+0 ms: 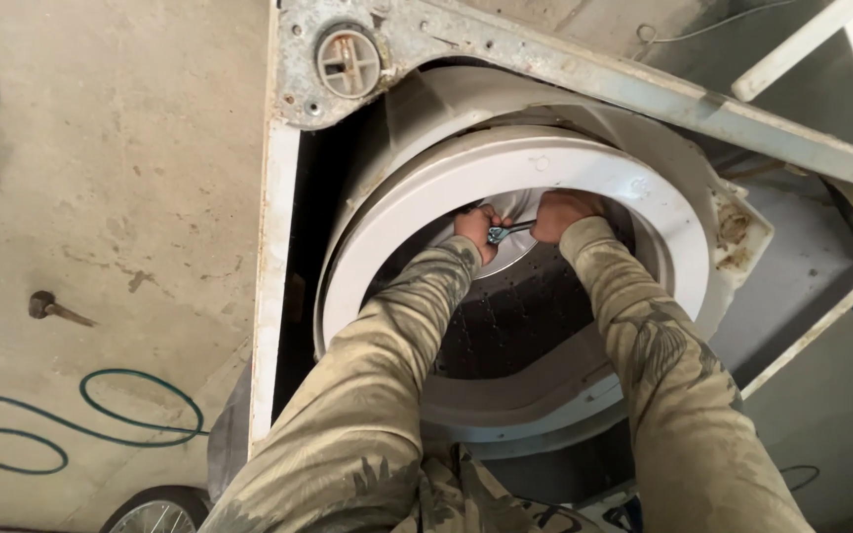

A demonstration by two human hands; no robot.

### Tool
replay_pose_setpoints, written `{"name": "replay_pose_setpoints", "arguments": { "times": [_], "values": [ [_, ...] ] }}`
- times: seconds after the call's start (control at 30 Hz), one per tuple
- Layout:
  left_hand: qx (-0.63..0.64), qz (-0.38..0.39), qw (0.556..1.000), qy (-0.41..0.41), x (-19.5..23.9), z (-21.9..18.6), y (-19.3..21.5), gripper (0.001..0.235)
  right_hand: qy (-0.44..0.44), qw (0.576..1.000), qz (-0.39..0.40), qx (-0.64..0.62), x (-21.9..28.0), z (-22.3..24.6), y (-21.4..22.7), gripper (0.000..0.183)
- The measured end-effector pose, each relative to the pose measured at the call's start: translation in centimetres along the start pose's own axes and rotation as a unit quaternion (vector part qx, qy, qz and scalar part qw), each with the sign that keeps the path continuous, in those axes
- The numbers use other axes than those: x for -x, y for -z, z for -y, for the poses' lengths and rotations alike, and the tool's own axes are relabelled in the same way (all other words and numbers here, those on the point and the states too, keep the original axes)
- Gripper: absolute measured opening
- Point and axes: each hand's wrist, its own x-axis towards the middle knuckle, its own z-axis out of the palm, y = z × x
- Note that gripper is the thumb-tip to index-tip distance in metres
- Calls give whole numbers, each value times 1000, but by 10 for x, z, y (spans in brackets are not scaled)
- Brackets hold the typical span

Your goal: Repairing and disassembling internal parts of a washing machine using hand tools.

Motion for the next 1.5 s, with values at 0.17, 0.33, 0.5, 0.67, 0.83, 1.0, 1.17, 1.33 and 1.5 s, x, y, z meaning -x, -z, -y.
{"name": "replay_pose_setpoints", "arguments": {
  "times": [0.17, 0.33, 0.5, 0.67, 0.83, 1.0, 1.17, 1.33, 1.5],
  "values": [
    [-53, 14, 998, 34, -17, 7, 17, 15, 8, 999, -37, 11, 3, -3, -11, 37],
    [-76, 39, 994, 61, -7, -7, 1, 16, -23, 999, -27, 1, 18, -14, -16, 39],
    [-24, 10, 999, 46, 37, 10, -13, 11, -25, 999, -36, 13, 26, -12, 0, 41],
    [-210, 56, 976, -19, 44, 58, 2, 8, -26, 991, -103, 84, 40, -28, -23, 33],
    [-108, -51, 990, 79, 61, 46, 2, 9, -33, 986, -86, 137, 46, -12, -19, 28],
    [-62, 7, 996, 57, 60, 44, 32, 4, -8, 993, -95, 68, 13, -22, -70, 33],
    [-82, -33, 993, 84, 78, 17, 19, 2, -6, 993, -68, 93, 34, 4, -34, 36],
    [-68, 1, 996, 61, 62, 27, 25, 3, 3, 989, -100, 104, 31, 5, -35, 32],
    [10, -1, 997, 70, 35, 37, 40, 3, 73, 965, -230, 103, 24, 5, -39, 28]
  ]
}}
